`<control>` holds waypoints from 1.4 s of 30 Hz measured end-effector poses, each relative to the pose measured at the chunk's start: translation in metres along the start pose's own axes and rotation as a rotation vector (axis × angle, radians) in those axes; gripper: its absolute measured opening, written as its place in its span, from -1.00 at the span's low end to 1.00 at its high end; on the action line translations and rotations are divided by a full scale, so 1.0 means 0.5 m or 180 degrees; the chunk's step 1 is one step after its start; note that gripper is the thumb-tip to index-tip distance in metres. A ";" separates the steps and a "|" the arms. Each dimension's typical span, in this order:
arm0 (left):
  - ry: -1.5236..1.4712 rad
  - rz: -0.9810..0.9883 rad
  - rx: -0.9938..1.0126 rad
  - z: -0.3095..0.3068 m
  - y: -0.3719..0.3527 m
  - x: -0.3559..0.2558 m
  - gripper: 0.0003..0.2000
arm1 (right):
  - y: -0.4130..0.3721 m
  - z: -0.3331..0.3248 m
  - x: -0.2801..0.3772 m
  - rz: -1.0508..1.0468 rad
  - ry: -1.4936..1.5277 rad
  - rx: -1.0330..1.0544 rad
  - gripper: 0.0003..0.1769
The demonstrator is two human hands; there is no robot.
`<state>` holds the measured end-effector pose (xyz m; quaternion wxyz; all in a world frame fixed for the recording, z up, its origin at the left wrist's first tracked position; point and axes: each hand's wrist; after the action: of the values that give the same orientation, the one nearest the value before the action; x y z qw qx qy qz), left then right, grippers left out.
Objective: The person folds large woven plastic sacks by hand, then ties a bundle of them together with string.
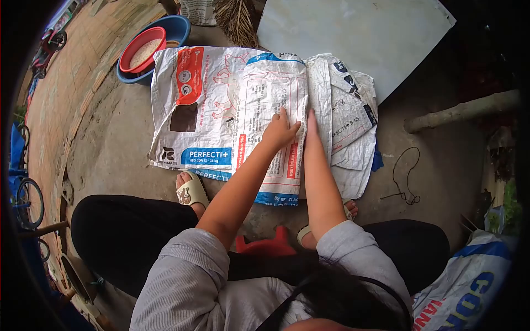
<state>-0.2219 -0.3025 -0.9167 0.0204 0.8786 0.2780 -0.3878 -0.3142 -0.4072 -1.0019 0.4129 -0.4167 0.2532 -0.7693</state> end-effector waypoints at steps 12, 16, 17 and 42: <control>0.0666 0.1547 0.0112 0.166 0.082 0.293 -0.45 | -0.082 0.101 -0.130 -0.3521 -0.5236 -0.1893 -0.29; -0.0529 0.0170 -0.0284 0.019 0.062 0.176 -0.70 | -0.071 0.069 -0.124 -0.3385 -0.5416 -0.1623 -0.27; -0.0520 0.0179 -0.0275 0.013 0.060 0.180 -0.70 | -0.069 0.052 -0.129 -0.3381 -0.5404 -0.1635 -0.27; -0.0317 -0.1055 -0.0175 -0.485 0.048 0.058 -0.46 | -0.255 0.342 -0.022 -0.0371 -0.2074 0.2557 -0.14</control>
<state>-0.0313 -0.2480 -0.7717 -0.0059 0.7995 0.4281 -0.4212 -0.2194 -0.3377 -0.8234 0.5541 -0.4567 -0.2273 -0.6578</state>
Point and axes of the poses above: each hand's wrist, its own y-axis towards the middle knuckle, its own z-axis out of the palm, x = y × z, and after that the axes turned 7 degrees about -x, right-handed
